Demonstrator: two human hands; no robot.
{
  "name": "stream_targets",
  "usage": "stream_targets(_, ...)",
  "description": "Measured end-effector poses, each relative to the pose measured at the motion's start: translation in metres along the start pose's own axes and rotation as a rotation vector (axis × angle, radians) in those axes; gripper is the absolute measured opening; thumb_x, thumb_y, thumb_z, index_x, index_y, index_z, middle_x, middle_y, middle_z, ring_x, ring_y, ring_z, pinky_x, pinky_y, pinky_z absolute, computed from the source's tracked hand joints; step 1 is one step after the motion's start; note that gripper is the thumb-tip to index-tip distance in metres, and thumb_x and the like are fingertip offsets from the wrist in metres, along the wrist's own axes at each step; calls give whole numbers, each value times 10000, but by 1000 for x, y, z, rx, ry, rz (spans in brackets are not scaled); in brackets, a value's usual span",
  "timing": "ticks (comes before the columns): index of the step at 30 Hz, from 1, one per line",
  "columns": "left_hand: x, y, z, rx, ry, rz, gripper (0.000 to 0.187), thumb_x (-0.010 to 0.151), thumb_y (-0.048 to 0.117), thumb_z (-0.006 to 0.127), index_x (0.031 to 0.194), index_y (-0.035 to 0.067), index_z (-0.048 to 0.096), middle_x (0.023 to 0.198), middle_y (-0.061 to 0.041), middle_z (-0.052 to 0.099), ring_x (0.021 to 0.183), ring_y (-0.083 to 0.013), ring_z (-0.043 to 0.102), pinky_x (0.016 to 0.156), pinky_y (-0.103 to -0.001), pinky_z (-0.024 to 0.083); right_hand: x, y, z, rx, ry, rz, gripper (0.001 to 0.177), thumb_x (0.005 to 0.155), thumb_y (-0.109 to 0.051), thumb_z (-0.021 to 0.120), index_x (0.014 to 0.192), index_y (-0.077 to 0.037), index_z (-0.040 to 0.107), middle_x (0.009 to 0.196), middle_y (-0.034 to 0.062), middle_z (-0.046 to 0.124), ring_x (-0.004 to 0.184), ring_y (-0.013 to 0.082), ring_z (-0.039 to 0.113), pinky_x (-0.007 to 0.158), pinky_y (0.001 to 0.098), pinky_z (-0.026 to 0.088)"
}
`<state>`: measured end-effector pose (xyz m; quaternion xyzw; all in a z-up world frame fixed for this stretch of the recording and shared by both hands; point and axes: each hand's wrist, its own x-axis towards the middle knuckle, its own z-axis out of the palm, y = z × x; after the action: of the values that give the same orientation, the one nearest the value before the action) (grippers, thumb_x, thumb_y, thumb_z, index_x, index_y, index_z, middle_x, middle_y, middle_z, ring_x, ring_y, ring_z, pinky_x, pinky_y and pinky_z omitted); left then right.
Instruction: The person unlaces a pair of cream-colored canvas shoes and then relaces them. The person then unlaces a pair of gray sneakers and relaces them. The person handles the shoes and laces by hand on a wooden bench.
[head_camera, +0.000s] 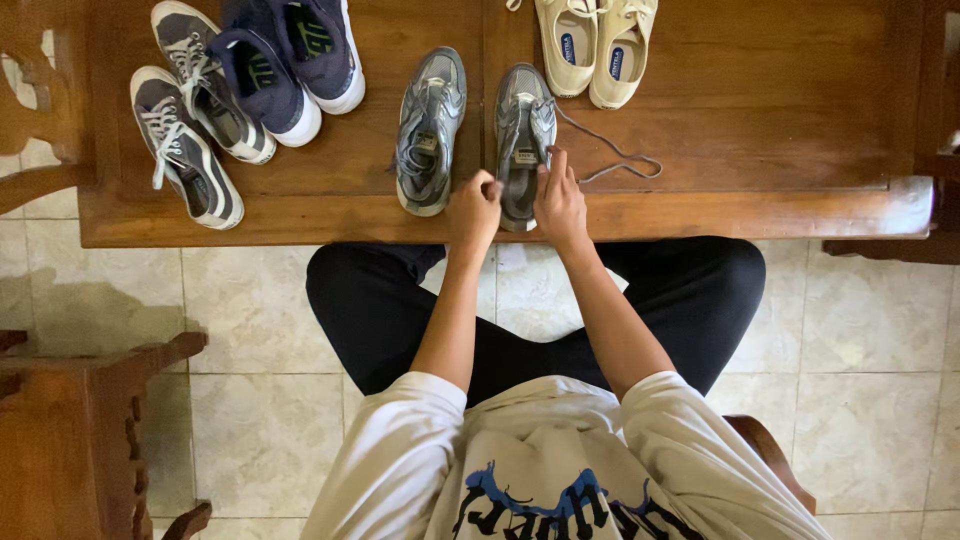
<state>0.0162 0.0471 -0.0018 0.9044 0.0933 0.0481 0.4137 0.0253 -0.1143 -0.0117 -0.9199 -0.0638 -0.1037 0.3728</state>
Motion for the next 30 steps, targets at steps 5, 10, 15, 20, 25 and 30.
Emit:
stream_targets(5,-20,4,-16,-230,-271,13,159,980,229,602,960,81,656,921,-171,686,886,-372,673,738,-439,508,7,9,14,-64,-2,163,232,1128,-150,474,1301,0,439,986,313,637,877,545,602,721,590,481)
stream_targets(10,-36,15,-43,-339,-439,82,192,988,230,642,925,49,648,851,-143,591,783,-292,622,716,-406,493,3,34,32,-41,150,-10,325,1106,-153,491,1365,33,424,971,308,651,842,523,616,681,570,486)
stream_targets(15,-33,29,-63,-378,-340,95,230,1001,277,636,921,62,641,788,-21,684,735,-152,680,684,-302,511,-1,60,8,-173,-1,251,435,1139,-213,602,1476,-5,422,996,281,639,884,503,609,746,595,486)
stream_targets(20,-41,38,-81,-557,-365,-70,230,1043,247,598,929,52,641,663,18,599,641,-82,556,597,-249,415,-19,64,-30,-444,-207,162,417,811,-148,724,1208,-124,601,1230,196,546,1079,452,579,813,532,519)
stream_targets(25,-46,44,-98,-703,-319,0,272,1083,257,576,939,44,663,694,21,540,649,-58,479,601,-228,357,-18,69,-37,-321,-186,112,241,902,-77,678,1136,-123,646,1305,190,525,1048,457,572,860,522,507)
stream_targets(30,-51,55,-120,-891,-293,7,260,1083,257,551,1071,38,692,705,12,598,652,-68,553,627,-232,441,-25,91,-30,-240,-98,42,429,811,6,661,1233,-15,584,1238,266,506,1008,508,545,815,558,481)
